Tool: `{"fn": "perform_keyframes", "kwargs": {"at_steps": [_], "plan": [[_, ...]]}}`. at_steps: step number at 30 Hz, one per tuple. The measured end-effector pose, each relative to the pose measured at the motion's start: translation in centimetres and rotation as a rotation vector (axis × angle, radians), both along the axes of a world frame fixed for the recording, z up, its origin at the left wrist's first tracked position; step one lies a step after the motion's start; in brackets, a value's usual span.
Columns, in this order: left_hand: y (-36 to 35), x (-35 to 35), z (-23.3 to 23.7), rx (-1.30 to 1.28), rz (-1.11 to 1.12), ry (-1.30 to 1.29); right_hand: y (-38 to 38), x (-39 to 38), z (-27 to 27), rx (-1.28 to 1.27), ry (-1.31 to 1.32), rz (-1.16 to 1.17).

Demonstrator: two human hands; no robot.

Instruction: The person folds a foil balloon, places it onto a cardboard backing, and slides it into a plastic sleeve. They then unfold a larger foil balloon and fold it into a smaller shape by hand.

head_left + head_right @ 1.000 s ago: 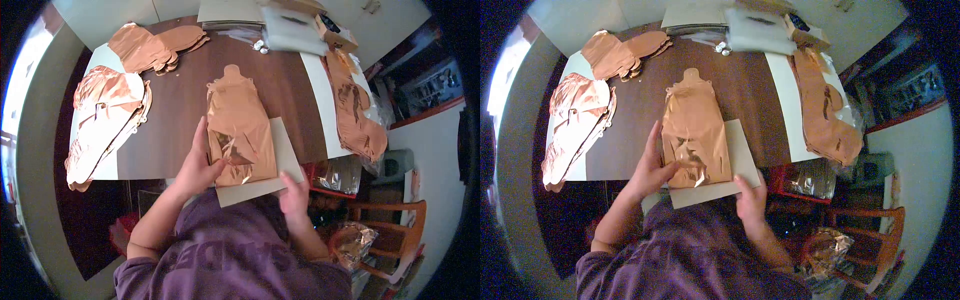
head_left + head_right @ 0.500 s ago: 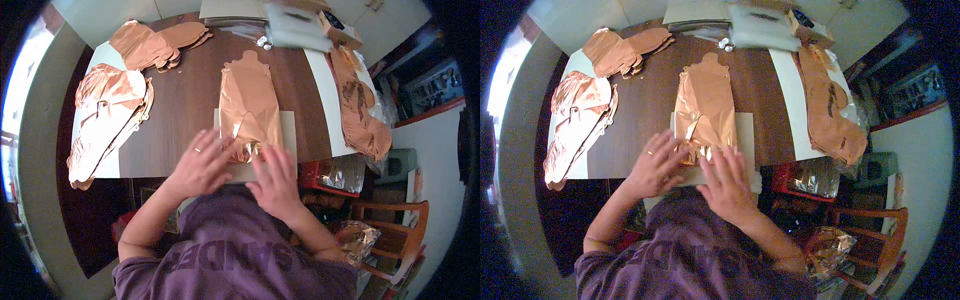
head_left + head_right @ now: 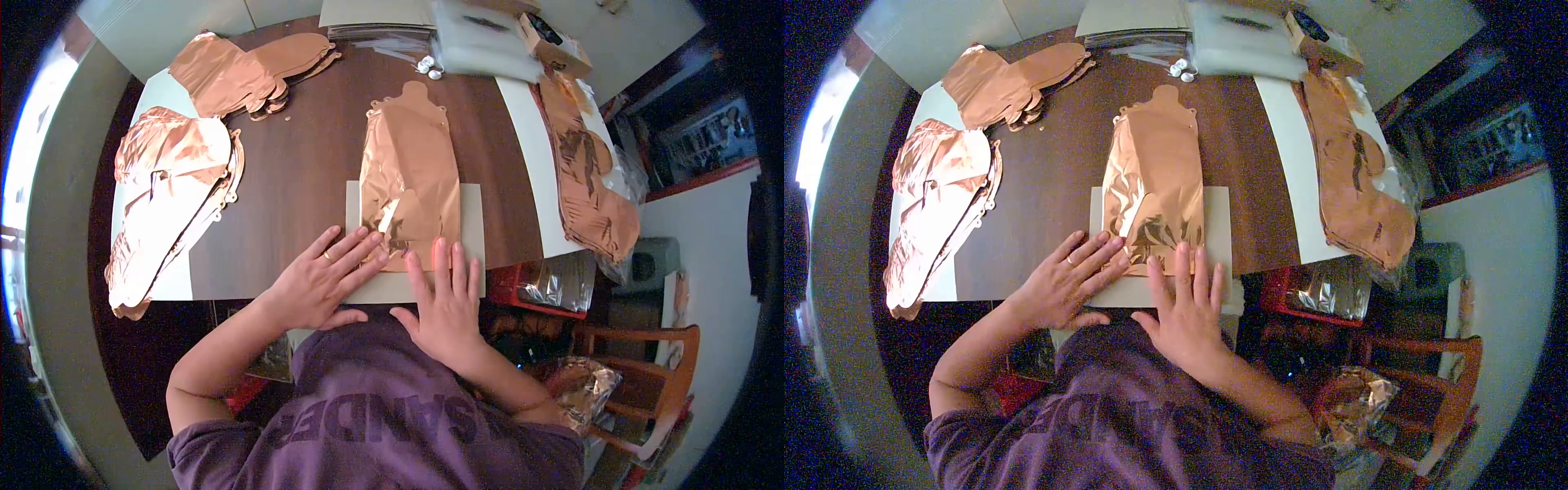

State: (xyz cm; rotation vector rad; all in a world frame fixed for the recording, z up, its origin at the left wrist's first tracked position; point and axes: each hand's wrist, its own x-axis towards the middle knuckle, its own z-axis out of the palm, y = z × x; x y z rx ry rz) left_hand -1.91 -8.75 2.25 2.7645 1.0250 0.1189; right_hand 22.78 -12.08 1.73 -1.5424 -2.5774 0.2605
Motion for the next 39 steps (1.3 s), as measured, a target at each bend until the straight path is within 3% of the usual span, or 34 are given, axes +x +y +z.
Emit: {"fn": "perform_keyframes", "kwargs": {"at_steps": [10,13,17,19,20,22,26,29,32,35,39], "plan": [[0.6,-0.2,0.1,-0.010,-0.040,-0.024,0.0,-2.1,-0.1,-0.063,0.041,0.102],[3.0,-1.3,0.9,-0.237,-0.043,-0.309,-0.3,-2.2,-0.6,-0.084,-0.010,0.094],[5.6,2.9,1.7,-0.066,-0.196,-0.214,-0.4,-2.4,-0.9,-0.111,-0.056,0.094],[7.3,4.8,-0.9,-0.014,-0.313,-0.209,-0.3,-2.5,-0.5,-0.224,-0.146,0.092],[8.2,5.1,-2.2,0.010,-0.370,-0.206,-0.5,-2.5,-0.7,-0.157,-0.097,0.091],[11.3,4.2,-1.9,0.040,-0.317,-0.163,-0.7,-2.2,-1.5,-0.020,0.003,0.091],[17.5,0.8,-2.4,0.312,-0.085,0.081,-0.6,-2.2,-1.2,-0.032,-0.002,0.078],[17.3,0.1,-0.9,0.376,0.154,-0.020,-0.5,-2.2,-1.0,-0.027,0.005,0.083],[10.9,1.6,1.3,0.177,0.159,-0.287,-0.5,-2.1,-0.9,-0.035,0.024,0.082],[5.4,2.2,1.0,-0.002,-0.036,-0.122,-0.5,-1.9,-1.0,-0.042,0.023,0.086],[5.6,0.7,-0.3,0.041,0.082,-0.023,-0.4,-2.1,-0.3,-0.037,-0.002,0.085]]}}
